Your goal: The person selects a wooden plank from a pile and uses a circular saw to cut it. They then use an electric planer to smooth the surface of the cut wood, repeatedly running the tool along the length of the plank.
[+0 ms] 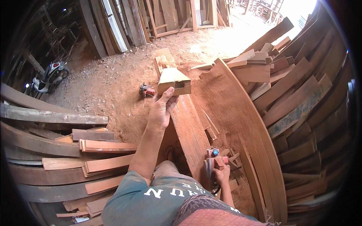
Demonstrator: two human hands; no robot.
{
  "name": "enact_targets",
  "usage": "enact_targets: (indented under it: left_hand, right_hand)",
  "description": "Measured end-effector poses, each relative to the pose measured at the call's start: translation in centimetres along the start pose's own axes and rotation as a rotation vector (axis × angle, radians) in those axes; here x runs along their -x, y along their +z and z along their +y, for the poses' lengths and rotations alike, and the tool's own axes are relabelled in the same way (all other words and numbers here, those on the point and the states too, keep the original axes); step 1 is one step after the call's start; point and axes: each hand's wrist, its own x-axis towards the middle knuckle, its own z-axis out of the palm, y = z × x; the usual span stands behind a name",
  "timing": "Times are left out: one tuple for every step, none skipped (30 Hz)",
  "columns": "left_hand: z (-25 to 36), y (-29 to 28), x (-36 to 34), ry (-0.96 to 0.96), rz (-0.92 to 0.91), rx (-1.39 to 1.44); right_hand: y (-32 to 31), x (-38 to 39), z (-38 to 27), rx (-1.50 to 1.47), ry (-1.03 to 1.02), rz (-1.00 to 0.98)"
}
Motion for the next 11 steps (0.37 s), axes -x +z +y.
enact_targets:
  left_hand:
    - [-0.1, -0.1, -0.1, 0.008, -0.004, 0.003]
    - [0.0, -0.1, -0.2, 0.015, -0.009, 0.006]
    - [0.2, 0.0, -0.3, -0.014, 0.009, 0.03]
    - [0.3, 0.1, -0.3, -0.011, 0.015, 0.029]
    - [0.3, 0.2, -0.3, -0.007, 0.022, 0.028]
    - [0.4, 0.3, -0.3, -0.003, 0.029, 0.026]
    - [0.4, 0.3, -0.3, 0.006, 0.025, 0.029]
    - [0.3, 0.2, -0.4, 0.016, 0.023, 0.03]
    - [0.4, 0.0, -0.5, 0.026, 0.022, 0.031]
    - [0.1, 0.1, -0.6, 0.022, 0.009, 0.028]
    - [-0.1, 0.1, -0.8, 0.018, -0.004, 0.025]
  right_hand:
    - [0.3, 0.0, -0.1, 0.002, -0.062, 0.023]
    - [0.4, 0.0, -0.2, 0.006, -0.036, 0.004]
    - [0.4, 0.0, -0.3, 0.01, -0.01, -0.014]
    - [0.3, 0.1, -0.7, 0.015, 0.016, -0.031]
    - [0.5, 0.0, -0.8, 0.01, 0.0, -0.039]
    - [0.6, 0.0, -0.8, 0.005, -0.017, -0.047]
    - [0.5, 0.1, -1.2, 0.001, -0.032, -0.057]
    - [0.6, 0.2, -1.7, -0.023, -0.029, -0.079]
    - [0.9, 0.1, -2.3, -0.047, -0.025, -0.103]
    - [0.7, 0.2, -2.7, -0.066, -0.015, -0.116]
    - [1.2, -0.4, -0.4, -0.05, -0.019, -0.134]
